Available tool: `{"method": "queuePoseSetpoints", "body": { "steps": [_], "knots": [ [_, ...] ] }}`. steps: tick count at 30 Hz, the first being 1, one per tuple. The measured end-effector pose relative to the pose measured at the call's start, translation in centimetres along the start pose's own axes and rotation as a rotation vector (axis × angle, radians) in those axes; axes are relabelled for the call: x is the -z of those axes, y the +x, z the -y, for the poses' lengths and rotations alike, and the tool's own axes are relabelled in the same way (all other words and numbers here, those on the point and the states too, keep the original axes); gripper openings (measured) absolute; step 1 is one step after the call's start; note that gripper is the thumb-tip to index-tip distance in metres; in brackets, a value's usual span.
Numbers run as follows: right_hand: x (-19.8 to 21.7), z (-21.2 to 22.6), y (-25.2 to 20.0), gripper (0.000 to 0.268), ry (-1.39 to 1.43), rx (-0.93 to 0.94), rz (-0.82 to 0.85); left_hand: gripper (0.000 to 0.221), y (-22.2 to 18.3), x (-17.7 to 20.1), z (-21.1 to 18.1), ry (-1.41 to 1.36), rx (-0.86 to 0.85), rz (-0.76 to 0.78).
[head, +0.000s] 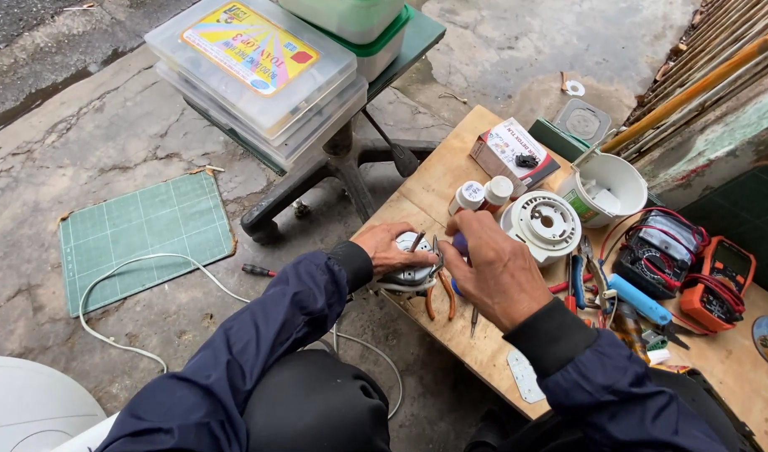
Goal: Tightening screws on a motor housing using a screwdriver on a repair bench.
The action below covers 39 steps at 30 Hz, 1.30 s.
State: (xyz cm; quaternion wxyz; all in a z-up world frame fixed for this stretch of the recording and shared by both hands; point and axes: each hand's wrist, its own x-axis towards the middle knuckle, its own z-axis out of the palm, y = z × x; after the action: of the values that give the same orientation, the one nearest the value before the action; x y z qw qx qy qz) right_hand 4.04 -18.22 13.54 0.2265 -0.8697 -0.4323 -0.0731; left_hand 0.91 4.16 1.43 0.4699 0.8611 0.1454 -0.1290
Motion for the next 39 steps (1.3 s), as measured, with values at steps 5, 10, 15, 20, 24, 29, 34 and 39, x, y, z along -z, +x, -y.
{"method": "queuePoseSetpoints", "body": {
  "steps": [5, 10, 15, 20, 24, 29, 34, 39],
  "knots": [
    [2.7, 2.7, 1.4, 0.013, 0.02, 0.06, -0.075, 0.08, 0.1, 0.5, -0.1, -0.026, -0.005, 0.005],
    [3.9, 4.2, -0.3, 0.01, 0.12, 0.069, -0.133, 0.081, -1.3, 1.6, -1.8, -0.027, 0.001, 0.027],
    [2.9, 6.4, -1.6, 0.013, 0.126, 0.233, -0.201, 0.108, -0.2, 0.9, -0.8, 0.15, -0.074, 0.081],
    [1.2, 4.6, -2.6, 0.017, 0.092, 0.216, -0.121, 0.11, -0.1, 0.7, -0.7, 0.137, -0.077, 0.066],
    [0.7, 3.5, -1.7, 0.01, 0.18, 0.133, 0.036, 0.076, 0.2, 0.0, -0.1, 0.11, -0.088, 0.058],
    [0.8, 3.5, -2.9, 0.013, 0.233, 0.07, 0.06, 0.088, -2.4, 1.5, -2.9, 0.032, 0.026, 0.111],
    [-0.3, 5.2, -6.5, 0.01, 0.197, 0.286, 0.074, 0.108, -2.8, 2.2, -4.0, -0.02, 0.111, 0.131],
    [0.3, 5.4, -7.9, 0.014, 0.135, 0.265, -0.025, 0.094, -3.4, 2.4, -4.3, 0.032, 0.084, 0.117]
  ]
}}
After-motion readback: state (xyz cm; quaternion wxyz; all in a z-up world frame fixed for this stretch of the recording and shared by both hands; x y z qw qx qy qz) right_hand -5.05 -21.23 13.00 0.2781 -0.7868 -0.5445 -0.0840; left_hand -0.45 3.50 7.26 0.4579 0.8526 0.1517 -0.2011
